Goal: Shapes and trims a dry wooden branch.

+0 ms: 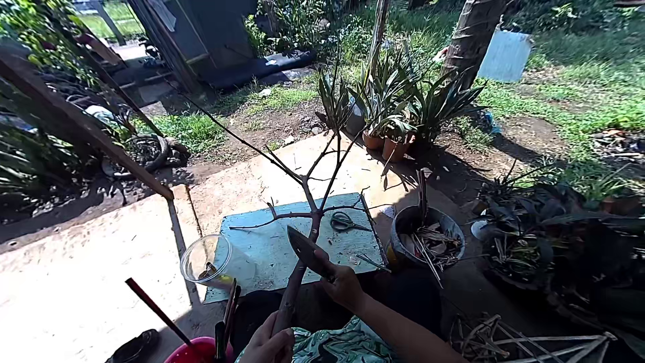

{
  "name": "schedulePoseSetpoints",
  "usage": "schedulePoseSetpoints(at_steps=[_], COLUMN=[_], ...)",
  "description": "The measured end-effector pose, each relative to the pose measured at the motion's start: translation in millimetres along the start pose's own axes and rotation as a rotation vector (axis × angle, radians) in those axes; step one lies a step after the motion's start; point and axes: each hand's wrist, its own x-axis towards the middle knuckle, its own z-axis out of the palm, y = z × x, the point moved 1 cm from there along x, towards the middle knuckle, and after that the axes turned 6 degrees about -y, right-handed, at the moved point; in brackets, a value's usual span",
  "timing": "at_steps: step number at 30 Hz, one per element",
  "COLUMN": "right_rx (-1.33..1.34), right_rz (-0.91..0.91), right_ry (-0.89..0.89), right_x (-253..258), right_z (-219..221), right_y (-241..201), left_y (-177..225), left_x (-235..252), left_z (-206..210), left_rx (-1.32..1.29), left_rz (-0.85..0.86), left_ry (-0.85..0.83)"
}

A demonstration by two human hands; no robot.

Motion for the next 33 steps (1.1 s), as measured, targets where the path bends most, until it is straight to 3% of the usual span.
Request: schedulePoseSetpoints(at_steps=[2, 6, 11, 15, 21, 25, 27, 31, 33], right_rx=[0.013, 0.072, 0.150, 0.143, -0.084, -0.186, -0.230, -0.358, -0.362], right_rz=[-0.022, 0.172, -0.043, 0.164, -0.113, 0.167, 0.200, -0.122, -0.148], right_ry=[0.047, 0.139, 0.143, 0.155, -0.078, -0.160, -0.220, -0.350, -0.388], right_x=[1, 25, 9, 30, 0, 16, 18, -24, -32], right_z=[3, 5, 15, 6, -14, -34, -41, -32, -32], right_y=[-2, 21, 0, 29, -3, 12, 11, -36, -44], left_y=[3, 3, 6, 2, -5, -8, -13, -16, -16], left_x=[0, -4, -2, -4, 0, -5, 0, 12, 16], left_z=[2, 5, 3, 6, 5, 3, 2, 4, 5], left_rx=[-0.015, -0.034, -0.048, -0.045, -0.033, -0.035, -0.038, -0.055, -0.058], left_rz=[0.006, 0.010, 0.011, 0.012, 0.002, 0.009, 0.013, 0.022, 0.025], left_ry=[-0.001, -0.012, -0.011, -0.023, -0.015, -0.022, -0.025, -0.010, -0.004])
